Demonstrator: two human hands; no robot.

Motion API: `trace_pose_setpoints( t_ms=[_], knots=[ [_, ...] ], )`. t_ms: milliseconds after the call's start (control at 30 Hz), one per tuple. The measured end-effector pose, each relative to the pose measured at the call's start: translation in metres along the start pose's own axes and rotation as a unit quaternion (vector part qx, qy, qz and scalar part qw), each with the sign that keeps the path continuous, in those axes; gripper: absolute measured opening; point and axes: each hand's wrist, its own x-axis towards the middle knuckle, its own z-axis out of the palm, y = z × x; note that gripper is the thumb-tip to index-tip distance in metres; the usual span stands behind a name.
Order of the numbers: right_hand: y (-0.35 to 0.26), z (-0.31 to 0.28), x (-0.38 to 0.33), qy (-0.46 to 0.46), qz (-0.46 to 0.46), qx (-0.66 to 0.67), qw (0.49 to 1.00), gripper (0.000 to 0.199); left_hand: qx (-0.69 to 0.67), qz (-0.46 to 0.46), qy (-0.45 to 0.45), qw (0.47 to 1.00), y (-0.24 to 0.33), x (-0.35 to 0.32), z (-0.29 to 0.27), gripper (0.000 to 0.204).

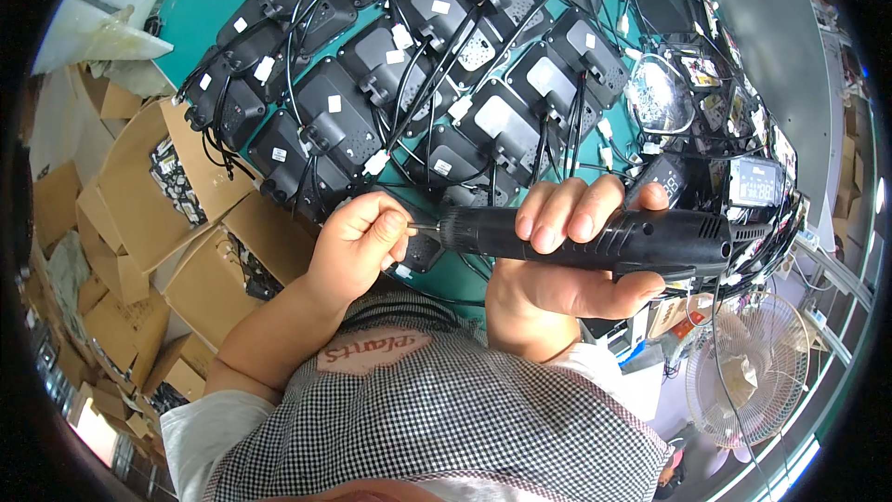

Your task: The person fastens screws onto black plastic electronic components using an electric screwdriver.

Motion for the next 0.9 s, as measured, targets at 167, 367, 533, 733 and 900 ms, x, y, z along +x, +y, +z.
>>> trace_pose_setpoints(
  t_ms=[167, 367, 533, 733, 900],
  knots=[
    [-0.004, -0.007, 0.014, 0.013, 0.011, 0.013, 1.000, 0.061, 0.027, -0.006, -0.037, 0.999, 0.013, 0.014, 0.003, 0.021],
    [-0.005, -0.014, 0.028, 0.020, 0.008, 0.014, 1.000, 0.061, -0.024, -0.046, -0.062, 0.997, 0.021, 0.032, 0.005, 0.019],
    [-0.007, -0.018, 0.036, 0.033, -0.002, 0.001, 0.999, 0.060, 0.008, -0.041, -0.062, 0.997, 0.026, 0.044, 0.008, 0.018],
    [-0.017, -0.021, 0.043, 0.060, -0.024, 0.006, 0.998, 0.058, -0.001, -0.107, -0.076, 0.991, 0.035, 0.055, 0.017, 0.016],
    [-0.040, -0.020, 0.044, 0.064, -0.062, -0.008, 0.996, 0.061, 0.089, -0.072, 0.024, 0.993, 0.050, 0.058, 0.035, 0.020]
  ],
)
